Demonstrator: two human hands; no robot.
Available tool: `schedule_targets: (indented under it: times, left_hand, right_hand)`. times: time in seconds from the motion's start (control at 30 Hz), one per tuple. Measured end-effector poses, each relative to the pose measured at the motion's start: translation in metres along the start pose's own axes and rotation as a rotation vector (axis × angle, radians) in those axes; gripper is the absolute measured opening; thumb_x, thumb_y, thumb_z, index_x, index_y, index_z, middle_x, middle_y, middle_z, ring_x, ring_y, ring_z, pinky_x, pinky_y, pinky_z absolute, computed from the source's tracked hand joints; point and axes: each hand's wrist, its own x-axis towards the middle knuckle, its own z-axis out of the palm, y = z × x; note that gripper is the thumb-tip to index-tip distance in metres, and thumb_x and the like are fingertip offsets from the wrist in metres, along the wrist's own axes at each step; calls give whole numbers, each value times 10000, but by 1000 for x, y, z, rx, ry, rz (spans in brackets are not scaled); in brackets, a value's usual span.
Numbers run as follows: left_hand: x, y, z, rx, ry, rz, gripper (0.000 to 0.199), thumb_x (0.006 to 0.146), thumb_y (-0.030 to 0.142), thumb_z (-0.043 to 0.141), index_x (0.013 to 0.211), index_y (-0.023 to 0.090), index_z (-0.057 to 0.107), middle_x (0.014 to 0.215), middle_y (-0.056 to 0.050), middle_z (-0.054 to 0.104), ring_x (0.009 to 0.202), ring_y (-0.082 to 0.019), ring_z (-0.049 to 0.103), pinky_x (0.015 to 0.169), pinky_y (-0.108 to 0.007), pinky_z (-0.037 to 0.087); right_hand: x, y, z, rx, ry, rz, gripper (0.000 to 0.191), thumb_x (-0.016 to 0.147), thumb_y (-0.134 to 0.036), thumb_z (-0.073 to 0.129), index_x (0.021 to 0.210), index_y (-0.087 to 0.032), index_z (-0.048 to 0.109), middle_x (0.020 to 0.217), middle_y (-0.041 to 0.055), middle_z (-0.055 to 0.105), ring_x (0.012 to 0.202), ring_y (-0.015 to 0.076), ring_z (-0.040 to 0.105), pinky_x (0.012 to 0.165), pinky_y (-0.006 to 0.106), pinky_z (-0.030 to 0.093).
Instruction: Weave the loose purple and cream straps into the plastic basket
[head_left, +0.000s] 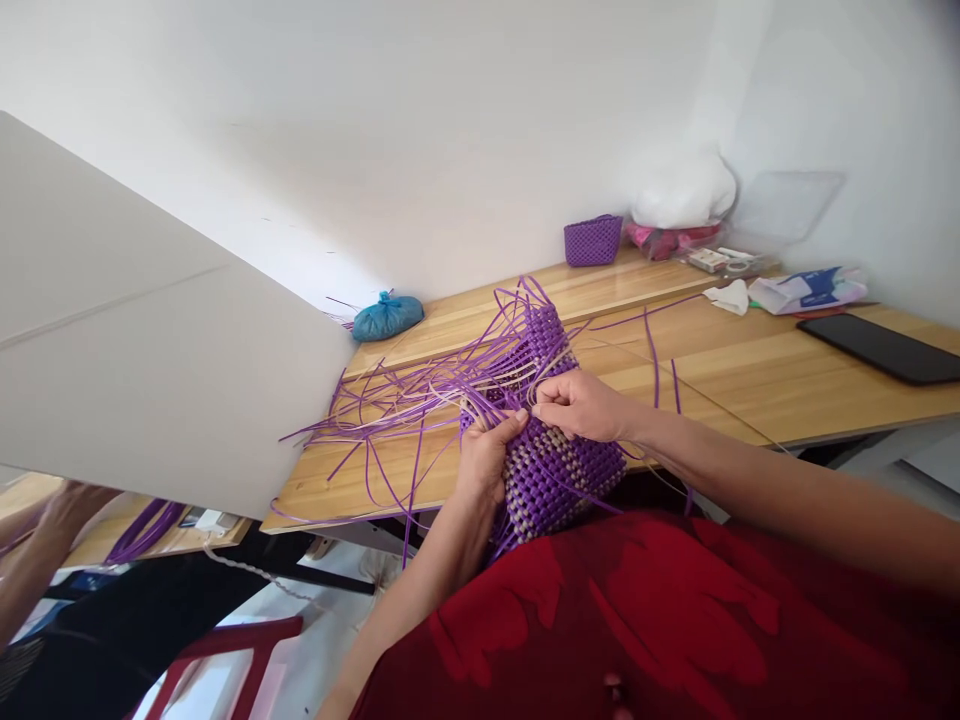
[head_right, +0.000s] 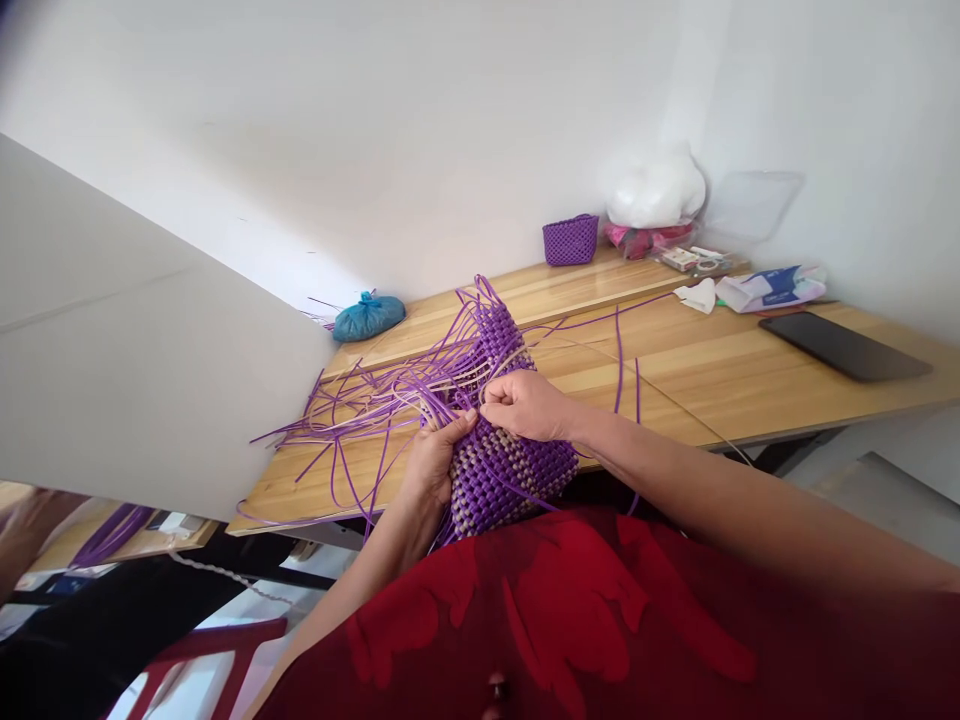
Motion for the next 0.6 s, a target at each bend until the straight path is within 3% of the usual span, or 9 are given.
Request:
schedule_targets:
  times: [0.1,0.17,0.27,0.33,0.37,0.43,0.5,0.6]
  left_hand:
    - [1,2,-1,-3,-17,-40,299,536,229,869,755,123,695,660,-33,686,576,-141,618,649,-287,494]
    - [2,3,-1,7,-18,-69,297,541,226,865,763,117,701,661,-41,688,578,-148,623,664,-299,504]
    - [2,5,-1,-9,-15,-65,311,542,230,867,786,122,707,678,-44,695,592,-157,633,682,-307,517]
    - [1,5,0,-23,-20,-38,318,552,237,865,806,126,709,690,-43,699,602,-161,638,682,-309,521]
    - [0,5,0,-23,-23,-25,316,559,240,862,812,127,710,691,-43,700,603,-163,638,677,-310,521]
    - [-1,5,1,-18,-18,-8,306,567,243,859,806,128,707,691,-42,701,603,-163,638,667,-308,519]
    - [-2,5,0,-20,0,-9,295,566,242,862,786,130,701,703,-44,707,613,-162,641,667,-303,515]
    - [-1,3,-2,-44,3,-34,290,566,238,864,780,132,699,722,-44,711,624,-159,644,682,-302,515]
  right_hand:
    - [-5,0,-3,106,-51,16,264,864,-325,468,639,-188,461,494,-55,490,454,92,456,501,222,330]
    - [-12,-7,-7,-71,-24,-7,287,894,-324,455,646,-183,485,538,-30,530,499,107,479,533,240,342]
    - [-30,-26,-12,-527,238,-130,262,928,-308,455,765,-164,602,773,55,642,750,175,563,709,306,383]
    - [-43,-39,-9,-714,401,-205,249,920,-369,513,862,-165,642,942,100,653,954,242,547,852,371,362]
    - [-50,-44,-5,-746,395,-227,263,896,-416,558,865,-170,647,958,101,650,988,259,535,879,386,350]
    - [-60,-49,4,-722,245,-215,265,850,-441,627,809,-180,633,875,73,647,903,238,549,831,362,366]
    - [-65,-49,13,-624,74,-150,187,873,-334,602,764,-183,606,792,37,637,770,183,552,734,314,375]
    - [-66,-44,15,-402,-1,-16,174,900,-208,502,743,-185,572,743,7,635,685,139,552,656,270,376]
